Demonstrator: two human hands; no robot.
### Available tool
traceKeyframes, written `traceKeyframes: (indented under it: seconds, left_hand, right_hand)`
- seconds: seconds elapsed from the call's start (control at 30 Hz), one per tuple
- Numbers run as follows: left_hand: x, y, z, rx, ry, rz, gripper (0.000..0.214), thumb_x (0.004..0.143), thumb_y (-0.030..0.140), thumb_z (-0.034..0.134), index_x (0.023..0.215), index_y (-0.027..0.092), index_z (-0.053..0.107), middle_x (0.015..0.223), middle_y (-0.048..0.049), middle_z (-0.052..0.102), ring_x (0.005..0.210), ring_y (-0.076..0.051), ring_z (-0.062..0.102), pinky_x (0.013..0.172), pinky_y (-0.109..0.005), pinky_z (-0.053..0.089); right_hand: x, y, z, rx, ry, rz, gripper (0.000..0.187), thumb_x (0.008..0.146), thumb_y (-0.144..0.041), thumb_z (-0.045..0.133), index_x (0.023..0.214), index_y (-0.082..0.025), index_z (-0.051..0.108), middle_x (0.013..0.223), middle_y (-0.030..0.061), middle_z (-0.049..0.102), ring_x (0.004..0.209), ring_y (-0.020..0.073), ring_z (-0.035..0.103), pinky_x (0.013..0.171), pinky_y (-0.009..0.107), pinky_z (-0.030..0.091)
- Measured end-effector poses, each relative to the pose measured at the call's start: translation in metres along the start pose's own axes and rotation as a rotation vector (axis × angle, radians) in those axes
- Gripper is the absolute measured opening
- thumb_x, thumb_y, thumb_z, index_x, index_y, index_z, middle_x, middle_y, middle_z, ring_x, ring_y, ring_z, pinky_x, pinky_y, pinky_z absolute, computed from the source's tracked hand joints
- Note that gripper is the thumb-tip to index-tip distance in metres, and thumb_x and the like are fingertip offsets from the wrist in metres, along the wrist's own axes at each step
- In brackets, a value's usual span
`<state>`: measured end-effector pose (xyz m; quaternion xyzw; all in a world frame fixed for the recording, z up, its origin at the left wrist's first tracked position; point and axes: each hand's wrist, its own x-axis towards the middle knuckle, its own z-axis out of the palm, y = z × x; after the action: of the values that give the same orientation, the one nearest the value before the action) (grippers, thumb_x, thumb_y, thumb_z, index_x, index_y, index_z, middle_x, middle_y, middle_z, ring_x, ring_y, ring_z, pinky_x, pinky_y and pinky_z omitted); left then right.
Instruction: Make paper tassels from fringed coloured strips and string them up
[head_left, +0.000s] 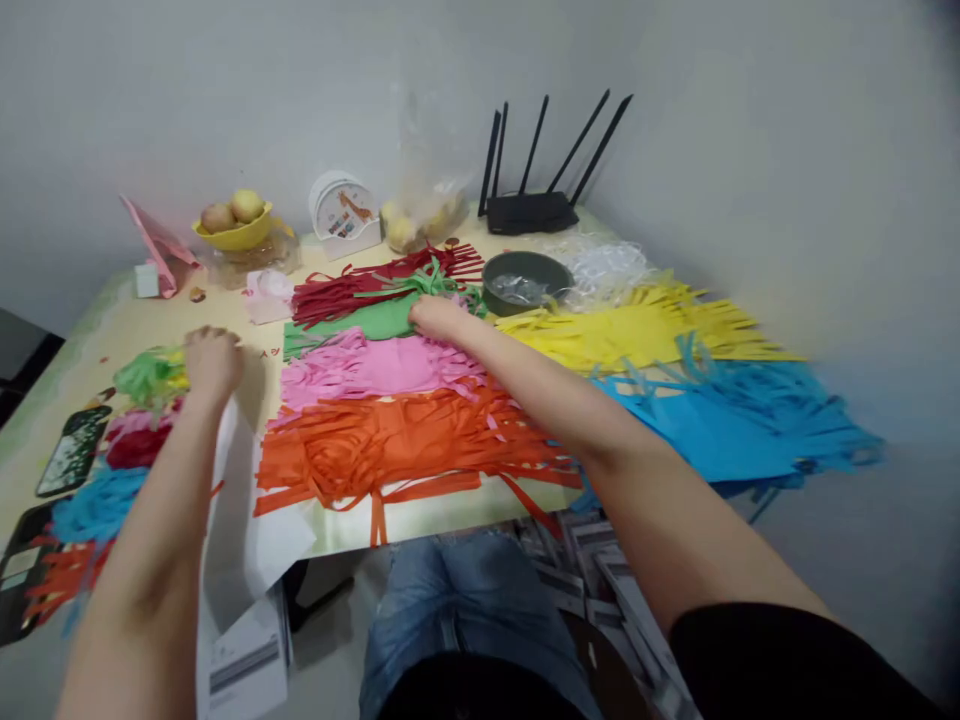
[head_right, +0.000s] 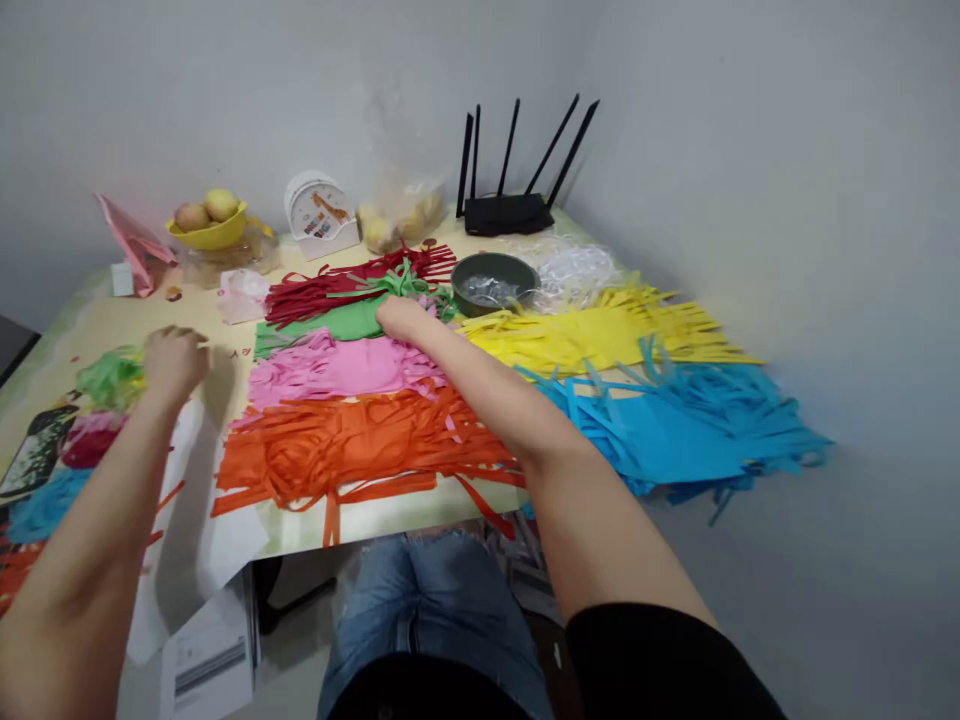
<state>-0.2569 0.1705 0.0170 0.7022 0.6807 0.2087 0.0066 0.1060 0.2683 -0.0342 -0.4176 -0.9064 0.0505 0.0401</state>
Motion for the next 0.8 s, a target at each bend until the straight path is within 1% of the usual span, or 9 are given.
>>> traceKeyframes:
  seconds: [0.07,0.17,0.23,0.3,0.43,0.5,0.57,0.67,0.8]
  left_hand:
    - [0.021,0.038,0.029,0.011,-0.067,0.058,0.017,0.082,0.021,0.054,0.077,0.015,0.069,0.106,-0.018,0.074,0.12,-0.035,0.058,0.114,-0.054,0.033]
    - [0.051,0.097,0.071,-0.02,-0.216,0.163,0.03,0.087,0.027,0.055,0.104,0.016,0.076,0.12,-0.0123,0.074,0.116,-0.028,0.064,0.108,-0.037,0.043]
    - [0.066,0.127,0.094,-0.037,-0.303,0.199,0.032,0.087,0.029,0.06,0.11,0.017,0.077,0.12,-0.0107,0.075,0.114,-0.026,0.067,0.105,-0.033,0.046]
    - [0.076,0.145,0.112,-0.041,-0.369,0.2,0.032,0.085,0.03,0.065,0.111,0.015,0.078,0.117,-0.0118,0.076,0.111,-0.027,0.069,0.101,-0.032,0.049]
    - [0.084,0.152,0.131,-0.029,-0.417,0.165,0.03,0.082,0.024,0.067,0.107,0.013,0.079,0.11,-0.0139,0.078,0.103,-0.026,0.071,0.095,-0.031,0.052]
    - [0.085,0.151,0.135,-0.018,-0.406,0.144,0.026,0.081,0.018,0.065,0.101,0.014,0.08,0.106,-0.0137,0.078,0.102,-0.026,0.071,0.095,-0.031,0.051]
    - [0.085,0.15,0.137,-0.005,-0.372,0.108,0.024,0.079,0.014,0.062,0.095,0.014,0.08,0.103,-0.0148,0.078,0.102,-0.028,0.071,0.095,-0.033,0.05]
    - [0.088,0.153,0.136,0.001,-0.289,0.033,0.024,0.08,0.014,0.058,0.094,0.013,0.077,0.101,-0.0172,0.077,0.1,-0.029,0.07,0.093,-0.036,0.05]
    - [0.089,0.159,0.126,-0.006,-0.135,-0.056,0.031,0.087,0.015,0.048,0.108,0.011,0.07,0.107,-0.0186,0.074,0.102,-0.029,0.068,0.092,-0.036,0.049]
  right_hand:
    - [0.006,0.005,0.003,-0.046,-0.066,0.057,0.032,0.089,-0.007,0.05,0.103,-0.001,0.078,0.107,0.029,0.074,0.106,0.0308,0.07,0.093,0.036,0.051]
    - [0.01,0.01,0.003,-0.05,-0.084,0.102,0.033,0.091,-0.011,0.05,0.108,-0.005,0.078,0.112,0.0248,0.075,0.109,0.0287,0.071,0.093,0.032,0.05]
    - [0.011,0.01,0.003,-0.043,-0.088,0.126,0.033,0.09,-0.012,0.051,0.11,-0.008,0.078,0.112,0.0223,0.075,0.109,0.028,0.071,0.092,0.031,0.05]
    - [0.012,0.011,0.002,-0.03,-0.081,0.151,0.034,0.09,-0.013,0.051,0.11,-0.01,0.078,0.112,0.0206,0.076,0.108,0.0279,0.071,0.091,0.031,0.05]
    - [0.015,0.014,0.0,0.011,-0.058,0.186,0.032,0.088,-0.012,0.053,0.109,-0.011,0.077,0.114,0.0204,0.075,0.107,0.029,0.071,0.09,0.032,0.05]
    - [0.014,0.015,-0.004,0.039,-0.045,0.191,0.03,0.087,-0.012,0.054,0.107,-0.01,0.077,0.113,0.0216,0.075,0.107,0.0313,0.071,0.09,0.035,0.051]
    - [0.009,0.011,-0.008,0.07,-0.016,0.179,0.032,0.087,-0.012,0.055,0.113,-0.008,0.074,0.118,0.0234,0.073,0.113,0.0338,0.068,0.093,0.039,0.051]
    - [0.002,-0.011,-0.008,0.131,0.038,0.108,0.036,0.092,-0.015,0.053,0.123,-0.004,0.066,0.13,0.025,0.066,0.126,0.0334,0.06,0.104,0.042,0.046]
    - [0.011,-0.047,0.007,0.256,0.0,0.05,0.034,0.092,-0.01,0.051,0.121,-0.003,0.066,0.135,0.0232,0.064,0.131,0.0293,0.058,0.112,0.039,0.042]
